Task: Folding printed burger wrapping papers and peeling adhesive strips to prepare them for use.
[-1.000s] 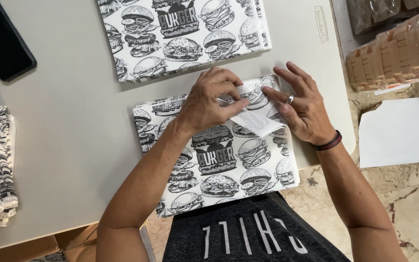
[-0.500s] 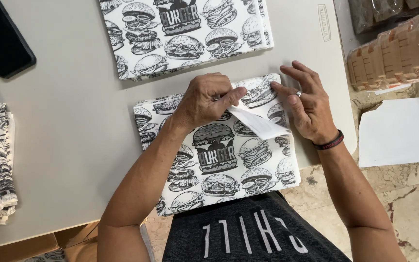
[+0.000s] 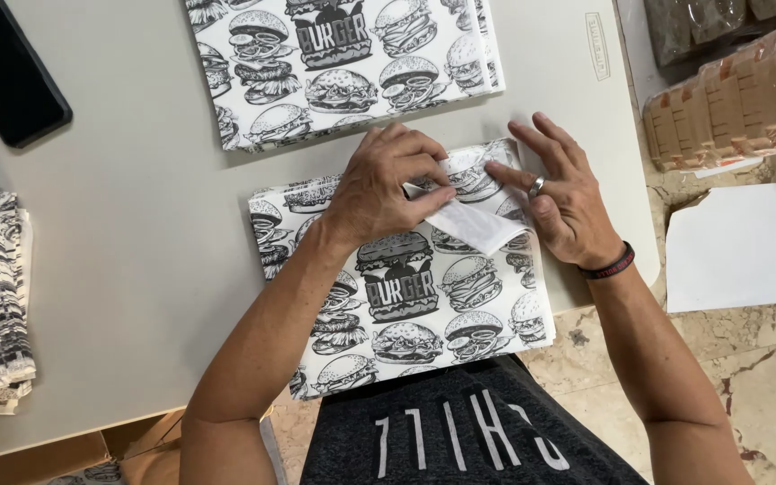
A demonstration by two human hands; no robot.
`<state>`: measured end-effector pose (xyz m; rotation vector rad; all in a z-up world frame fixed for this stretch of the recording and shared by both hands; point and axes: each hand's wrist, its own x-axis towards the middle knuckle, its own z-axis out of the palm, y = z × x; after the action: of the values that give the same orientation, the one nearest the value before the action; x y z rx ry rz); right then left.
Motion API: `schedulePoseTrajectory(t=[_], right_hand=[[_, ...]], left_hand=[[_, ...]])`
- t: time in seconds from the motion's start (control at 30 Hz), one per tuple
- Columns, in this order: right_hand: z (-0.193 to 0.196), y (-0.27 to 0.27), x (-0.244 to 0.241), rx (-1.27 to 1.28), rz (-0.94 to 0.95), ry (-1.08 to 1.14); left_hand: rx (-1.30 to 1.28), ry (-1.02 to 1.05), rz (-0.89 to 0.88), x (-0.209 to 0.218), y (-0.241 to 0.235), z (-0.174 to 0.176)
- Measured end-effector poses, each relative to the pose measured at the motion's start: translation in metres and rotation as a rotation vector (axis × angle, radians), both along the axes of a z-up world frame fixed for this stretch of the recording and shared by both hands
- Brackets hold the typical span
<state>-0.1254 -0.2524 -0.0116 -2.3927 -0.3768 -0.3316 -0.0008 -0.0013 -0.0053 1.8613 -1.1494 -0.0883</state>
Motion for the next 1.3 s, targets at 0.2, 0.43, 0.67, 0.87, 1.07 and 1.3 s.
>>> schedulePoseTrajectory(t=[0.2,0.43,0.67,0.87,1.07,1.3], right_hand=[[-0.008,-0.013,-0.002,0.162,-0.034,-0.07],[-0.005,-0.007,0.0,0.085,-0.031,-0.045],[-0.002,-0.004,0.0,0.014,-0.013,-0.034],[0.001,-0.007,-0.001,0.118,-0.019,-0.03],[-0.003,-0.01,-0.003,0.145,-0.032,-0.041],[0.001,-0.003,-0.001,0.115,-0.038,-0.021]], left_hand=[[-0.106,0.112,-0.056,0.0,0.003,-0.009],[-0.105,0.041,-0.034,0.006,0.004,-0.007],[0.007,0.067,-0.005,0.004,0.002,-0.007],[-0.006,0.086,-0.039,0.004,0.004,-0.006],[-0.086,0.169,-0.045,0.009,0.007,-0.021],[-0.108,0.179,-0.073,0.009,0.006,-0.011]])
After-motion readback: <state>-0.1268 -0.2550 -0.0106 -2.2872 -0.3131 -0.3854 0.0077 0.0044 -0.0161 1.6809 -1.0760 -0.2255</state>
